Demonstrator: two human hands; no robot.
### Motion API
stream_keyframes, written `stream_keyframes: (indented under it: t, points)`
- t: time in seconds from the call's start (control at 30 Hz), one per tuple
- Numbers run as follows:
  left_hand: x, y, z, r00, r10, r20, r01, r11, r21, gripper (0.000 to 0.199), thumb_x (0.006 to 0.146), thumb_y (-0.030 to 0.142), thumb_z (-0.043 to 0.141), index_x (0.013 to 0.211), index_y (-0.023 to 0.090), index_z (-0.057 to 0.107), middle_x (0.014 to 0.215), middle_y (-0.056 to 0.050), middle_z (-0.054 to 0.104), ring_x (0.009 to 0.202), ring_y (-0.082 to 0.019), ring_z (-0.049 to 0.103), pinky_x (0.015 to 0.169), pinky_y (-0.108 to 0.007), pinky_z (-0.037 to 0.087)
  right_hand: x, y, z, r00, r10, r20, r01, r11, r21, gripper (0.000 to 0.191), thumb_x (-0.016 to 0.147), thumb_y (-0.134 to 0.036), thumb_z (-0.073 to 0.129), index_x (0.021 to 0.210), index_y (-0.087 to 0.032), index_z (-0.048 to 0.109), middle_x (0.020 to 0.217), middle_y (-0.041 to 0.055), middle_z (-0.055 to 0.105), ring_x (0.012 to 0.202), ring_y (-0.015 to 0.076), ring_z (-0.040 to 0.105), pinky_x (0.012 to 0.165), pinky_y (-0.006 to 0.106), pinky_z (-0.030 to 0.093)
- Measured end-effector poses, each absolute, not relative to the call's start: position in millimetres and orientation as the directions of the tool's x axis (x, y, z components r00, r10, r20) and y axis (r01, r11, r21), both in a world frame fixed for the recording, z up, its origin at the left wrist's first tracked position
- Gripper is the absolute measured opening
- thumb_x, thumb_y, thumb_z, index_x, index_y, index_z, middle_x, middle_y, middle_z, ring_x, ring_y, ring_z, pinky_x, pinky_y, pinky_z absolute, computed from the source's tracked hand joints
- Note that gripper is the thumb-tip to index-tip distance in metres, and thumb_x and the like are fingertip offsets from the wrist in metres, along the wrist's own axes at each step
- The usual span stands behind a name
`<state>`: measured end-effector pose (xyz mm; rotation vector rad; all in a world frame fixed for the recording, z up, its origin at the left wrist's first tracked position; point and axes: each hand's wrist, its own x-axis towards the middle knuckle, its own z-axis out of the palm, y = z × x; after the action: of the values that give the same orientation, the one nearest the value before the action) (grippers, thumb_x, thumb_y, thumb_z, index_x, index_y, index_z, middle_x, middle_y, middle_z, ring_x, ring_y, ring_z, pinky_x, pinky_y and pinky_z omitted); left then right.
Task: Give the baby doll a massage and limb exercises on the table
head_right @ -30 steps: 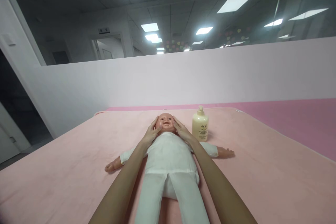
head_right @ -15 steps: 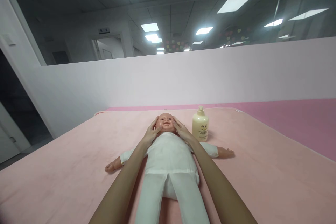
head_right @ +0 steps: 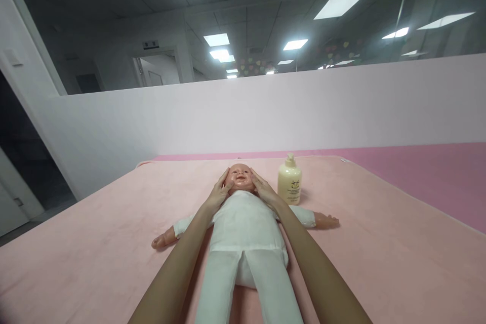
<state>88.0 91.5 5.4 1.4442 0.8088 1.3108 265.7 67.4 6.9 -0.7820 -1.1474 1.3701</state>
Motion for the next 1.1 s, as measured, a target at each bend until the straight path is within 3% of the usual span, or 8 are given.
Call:
stream_keyframes:
  t: [0.27,0.43,0.6,0.8,1.1]
  points:
    - [89.1,99.5,2.2,0.19,0.959,0.209,-0.278,-0.152,0.949,0.07,0.074,0.05,0.063,0.136,0.027,0.042,0.139,-0.006,0.045,0.127,-0.023,0.043,0.108,-0.038,0.033,266.0,78.6,-1.7,-0.126,0.973,0.193,-0.393,0.129,-0.91,0.061,0.08,-0.047,0.058,0.136,-0.032,0.038,0.143,-0.0005,0.037,0.123,0.0189,0.046,0.098,0.032,0.045]
    - [90.9,96.2,3.5,0.178,0.948,0.263,-0.263,-0.211,0.941,0.071,0.072,0.049,0.066,0.135,0.027,0.043,0.142,-0.007,0.042,0.129,-0.024,0.041,0.108,-0.036,0.034,263.3,73.5,3.8,-0.112,0.977,0.179,-0.401,0.12,-0.908,0.063,0.08,-0.05,0.057,0.137,-0.03,0.038,0.142,0.0016,0.039,0.122,0.0198,0.048,0.099,0.033,0.045]
    - [90.3,82.7,12.0,0.186,0.943,0.274,-0.207,-0.235,0.95,0.085,0.061,0.038,0.079,0.136,0.026,0.041,0.146,-0.007,0.035,0.131,-0.026,0.037,0.106,-0.035,0.036,265.1,66.7,7.8,-0.118,0.973,0.2,-0.279,0.161,-0.947,0.072,0.076,-0.057,0.058,0.138,-0.029,0.036,0.146,0.0013,0.032,0.127,0.0215,0.042,0.102,0.035,0.041]
    - [88.9,79.2,15.4,0.185,0.946,0.265,-0.192,-0.229,0.954,0.084,0.06,0.036,0.079,0.135,0.028,0.043,0.145,-0.006,0.035,0.132,-0.026,0.035,0.108,-0.036,0.032,268.0,61.9,9.7,-0.144,0.959,0.244,-0.17,0.219,-0.961,0.094,0.063,-0.047,0.075,0.142,-0.026,0.028,0.146,0.0038,0.031,0.131,0.022,0.035,0.106,0.033,0.036]
    - [87.9,88.0,9.6,0.207,0.947,0.246,-0.238,-0.195,0.951,0.08,0.063,0.039,0.077,0.135,0.029,0.043,0.141,-0.005,0.042,0.131,-0.025,0.037,0.111,-0.036,0.028,267.9,60.4,13.5,-0.15,0.953,0.264,-0.111,0.249,-0.962,0.09,0.069,-0.054,0.067,0.143,-0.024,0.027,0.146,0.0046,0.031,0.134,0.0219,0.029,0.11,0.035,0.028]
